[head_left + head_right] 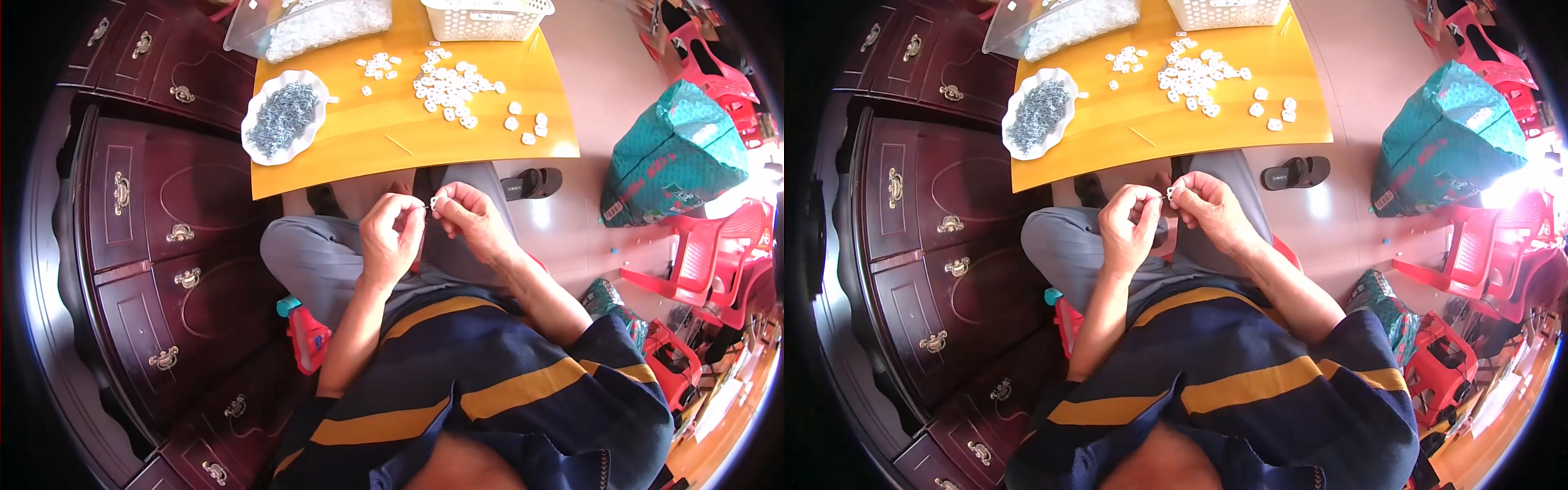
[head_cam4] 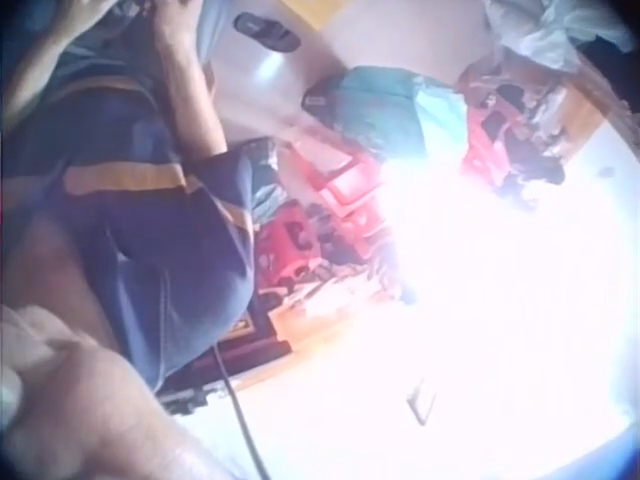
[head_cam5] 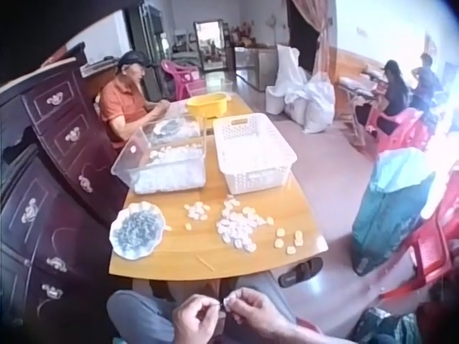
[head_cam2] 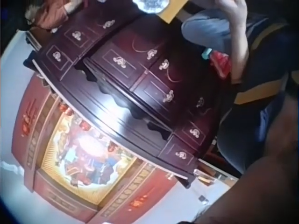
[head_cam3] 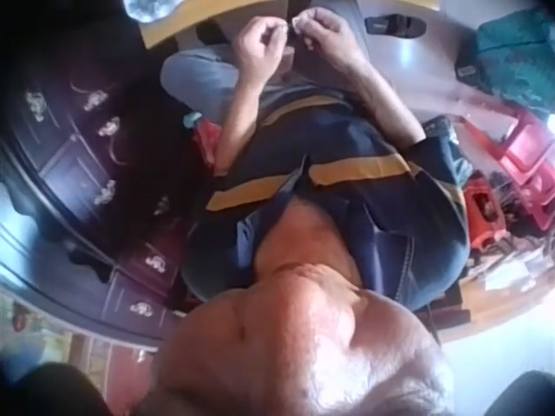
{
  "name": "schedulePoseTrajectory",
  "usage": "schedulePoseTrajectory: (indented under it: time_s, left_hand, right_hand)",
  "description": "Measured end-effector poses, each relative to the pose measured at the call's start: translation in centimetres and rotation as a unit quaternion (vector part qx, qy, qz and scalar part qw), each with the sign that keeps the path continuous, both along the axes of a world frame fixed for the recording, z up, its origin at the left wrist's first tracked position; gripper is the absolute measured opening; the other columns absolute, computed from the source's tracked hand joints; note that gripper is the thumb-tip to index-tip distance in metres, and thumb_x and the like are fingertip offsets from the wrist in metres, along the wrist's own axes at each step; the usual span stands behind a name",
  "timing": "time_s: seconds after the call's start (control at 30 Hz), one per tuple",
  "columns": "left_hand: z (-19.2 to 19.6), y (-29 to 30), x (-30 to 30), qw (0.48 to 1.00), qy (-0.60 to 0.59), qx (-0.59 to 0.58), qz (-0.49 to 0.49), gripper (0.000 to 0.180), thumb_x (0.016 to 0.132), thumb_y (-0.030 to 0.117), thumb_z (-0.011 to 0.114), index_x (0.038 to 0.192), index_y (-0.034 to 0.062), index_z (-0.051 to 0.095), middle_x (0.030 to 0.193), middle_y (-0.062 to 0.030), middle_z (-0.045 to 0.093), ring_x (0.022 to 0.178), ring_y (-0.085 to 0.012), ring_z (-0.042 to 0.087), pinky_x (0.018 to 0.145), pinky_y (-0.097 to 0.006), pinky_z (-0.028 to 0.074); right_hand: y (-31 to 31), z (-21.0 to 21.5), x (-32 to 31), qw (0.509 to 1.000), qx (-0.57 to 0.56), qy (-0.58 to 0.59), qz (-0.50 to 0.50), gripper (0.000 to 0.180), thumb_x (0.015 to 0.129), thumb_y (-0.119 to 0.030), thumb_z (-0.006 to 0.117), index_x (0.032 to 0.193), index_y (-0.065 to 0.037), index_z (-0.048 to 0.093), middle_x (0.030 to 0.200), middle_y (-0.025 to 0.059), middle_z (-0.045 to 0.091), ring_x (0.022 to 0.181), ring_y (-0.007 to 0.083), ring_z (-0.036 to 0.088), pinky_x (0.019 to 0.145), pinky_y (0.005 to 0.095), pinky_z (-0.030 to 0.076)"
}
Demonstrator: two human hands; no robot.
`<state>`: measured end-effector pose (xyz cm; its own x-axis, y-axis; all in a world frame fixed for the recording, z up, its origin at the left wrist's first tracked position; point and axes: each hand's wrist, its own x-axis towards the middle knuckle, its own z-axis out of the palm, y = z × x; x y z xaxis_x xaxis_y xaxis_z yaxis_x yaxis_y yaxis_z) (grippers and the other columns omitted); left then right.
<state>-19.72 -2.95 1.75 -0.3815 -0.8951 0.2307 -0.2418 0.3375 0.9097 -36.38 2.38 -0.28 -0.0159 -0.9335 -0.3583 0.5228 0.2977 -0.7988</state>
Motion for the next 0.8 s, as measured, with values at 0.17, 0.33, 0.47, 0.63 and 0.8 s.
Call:
schedulePoseTrajectory:
  time_s: [0.17,0.33,0.47,0.63,0.8]
  left_hand:
    - [0.15,-0.13,-0.04,1.000,-0.004,0.013,-0.002,0.005,0.088,-0.001,0.068,0.092,0.0001,0.065,0.081,-0.0084,0.065,0.066,-0.0161,0.065,0.060,-0.029,0.050]
    - [0.00,-0.33,0.07,1.000,-0.019,-0.011,-0.013,0.004,0.091,-0.005,0.066,0.093,-0.0022,0.064,0.083,-0.0057,0.066,0.069,-0.0081,0.063,0.062,-0.023,0.051]
    - [-0.01,-0.20,0.29,1.000,-0.019,0.003,-0.012,0.004,0.091,-0.006,0.066,0.093,-0.0027,0.064,0.083,-0.0058,0.066,0.069,-0.0078,0.063,0.063,-0.023,0.051]
    - [0.09,-0.12,0.12,1.000,-0.011,-0.009,-0.001,0.005,0.088,-0.002,0.068,0.091,0.0000,0.065,0.082,-0.0086,0.066,0.065,-0.0159,0.065,0.059,-0.028,0.050]
    - [-0.04,-0.12,0.22,1.000,-0.010,-0.006,-0.001,0.005,0.088,-0.002,0.068,0.091,0.0002,0.065,0.082,-0.0087,0.066,0.065,-0.0163,0.066,0.059,-0.029,0.051]
  right_hand:
    - [-0.26,0.15,-0.01,1.000,-0.003,0.030,0.008,0.012,0.100,-0.020,0.065,0.100,-0.008,0.063,0.084,-0.0022,0.065,0.065,0.0048,0.053,0.060,0.0205,0.042]
    - [-0.35,0.00,-0.08,0.999,-0.015,0.033,0.008,0.012,0.100,-0.019,0.065,0.100,-0.008,0.063,0.084,-0.0021,0.065,0.065,0.0044,0.053,0.060,0.0203,0.042]
    - [-0.38,0.23,0.03,0.999,-0.014,0.035,0.009,0.012,0.100,-0.019,0.065,0.099,-0.007,0.063,0.084,-0.0021,0.064,0.066,0.0043,0.052,0.061,0.0201,0.042]
    - [-0.31,0.50,0.13,0.998,-0.023,0.051,0.007,0.012,0.101,-0.018,0.064,0.100,-0.007,0.063,0.084,-0.0018,0.064,0.066,0.0043,0.052,0.061,0.0199,0.042]
    - [-0.30,0.42,0.12,0.998,-0.024,0.049,0.013,0.011,0.101,-0.018,0.064,0.101,-0.006,0.063,0.084,-0.0017,0.064,0.066,0.0043,0.052,0.061,0.0199,0.042]
